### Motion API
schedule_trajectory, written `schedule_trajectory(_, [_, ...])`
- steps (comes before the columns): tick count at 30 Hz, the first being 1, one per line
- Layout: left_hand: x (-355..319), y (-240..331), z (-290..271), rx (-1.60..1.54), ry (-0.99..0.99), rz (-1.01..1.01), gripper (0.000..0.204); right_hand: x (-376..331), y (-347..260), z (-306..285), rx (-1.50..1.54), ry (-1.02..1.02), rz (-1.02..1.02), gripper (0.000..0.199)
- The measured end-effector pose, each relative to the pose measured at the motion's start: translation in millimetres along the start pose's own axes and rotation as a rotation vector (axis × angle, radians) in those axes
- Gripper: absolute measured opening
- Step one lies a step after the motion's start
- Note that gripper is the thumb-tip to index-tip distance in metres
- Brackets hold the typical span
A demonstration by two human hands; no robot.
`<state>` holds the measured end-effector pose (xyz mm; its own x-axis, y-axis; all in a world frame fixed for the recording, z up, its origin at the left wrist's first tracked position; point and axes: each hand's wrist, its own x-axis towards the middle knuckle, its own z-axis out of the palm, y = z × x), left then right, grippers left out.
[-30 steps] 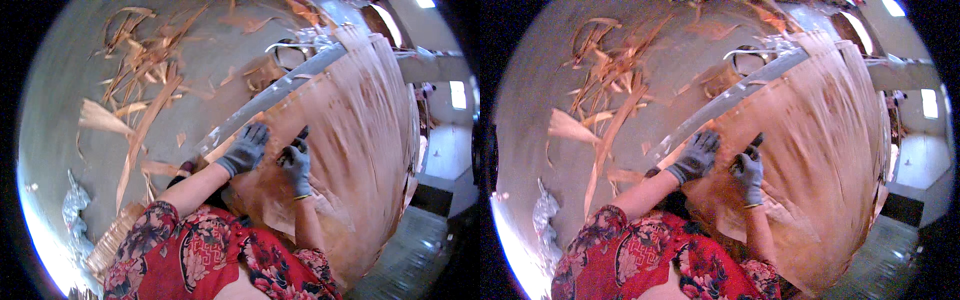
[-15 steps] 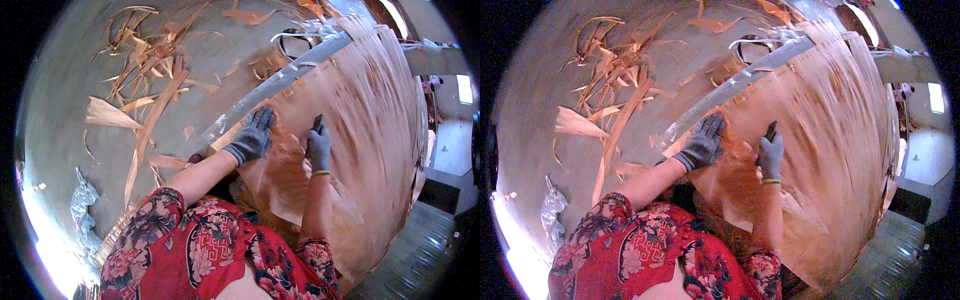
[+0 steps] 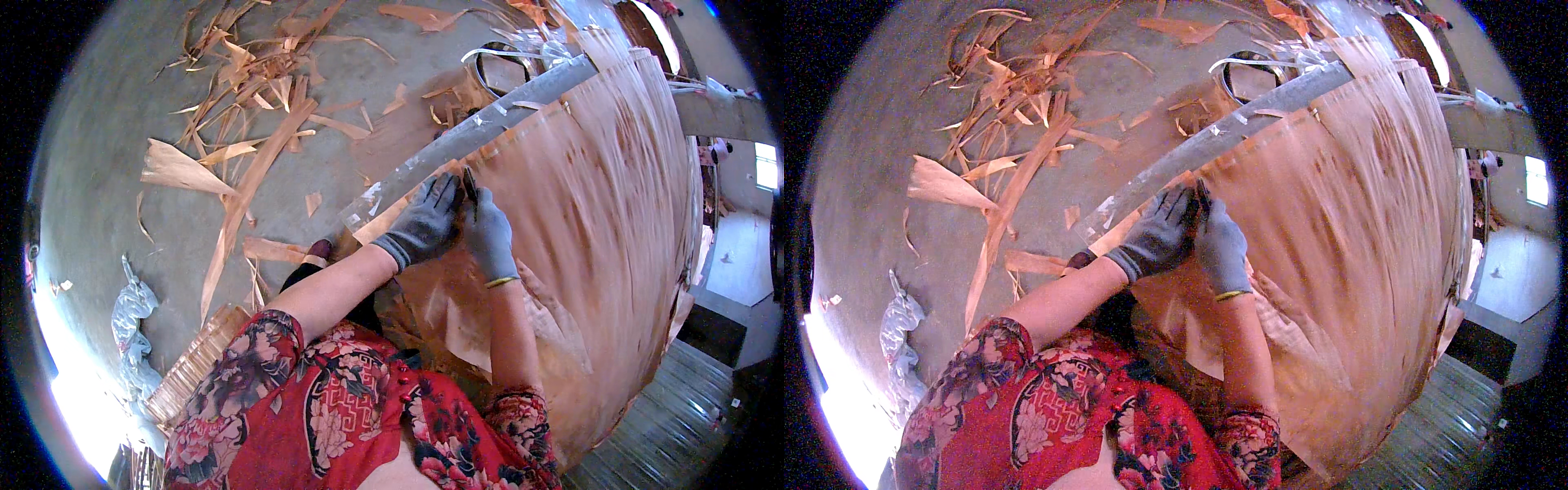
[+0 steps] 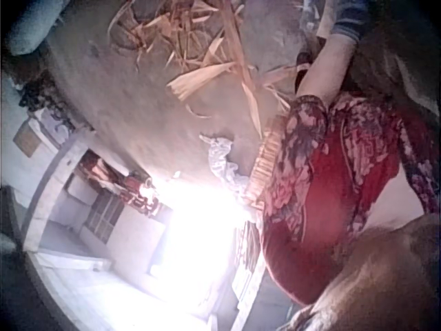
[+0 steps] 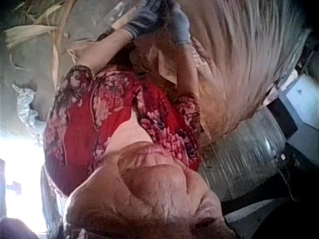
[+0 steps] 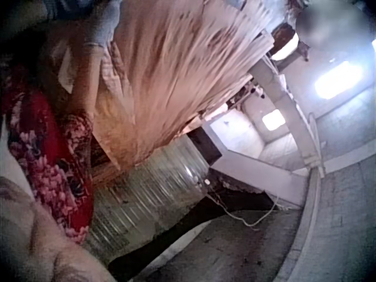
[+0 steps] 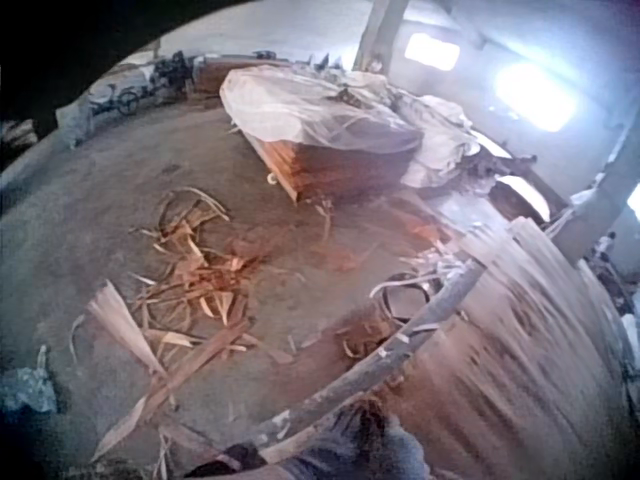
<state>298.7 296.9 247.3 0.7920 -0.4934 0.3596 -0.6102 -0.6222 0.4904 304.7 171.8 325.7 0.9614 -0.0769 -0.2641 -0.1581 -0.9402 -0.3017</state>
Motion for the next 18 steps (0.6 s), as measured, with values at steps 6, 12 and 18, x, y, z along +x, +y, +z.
schedule_trajectory(6, [-1,2,-2,-0.013,0.026,-0.007,0.051,15,-4,-3,-0.163,0.013,-0.055,0.02])
schedule_trajectory(12, [0,-1,2,0.051,0.074,0.014,0.049,16,-3,-1,-0.166,0.05,-0.09,0.016])
schedule_trajectory(18, [0,2,-3,0.005,0.006,-0.005,0.049,20,2,2,-0.24,0.039,-0.142,0.014])
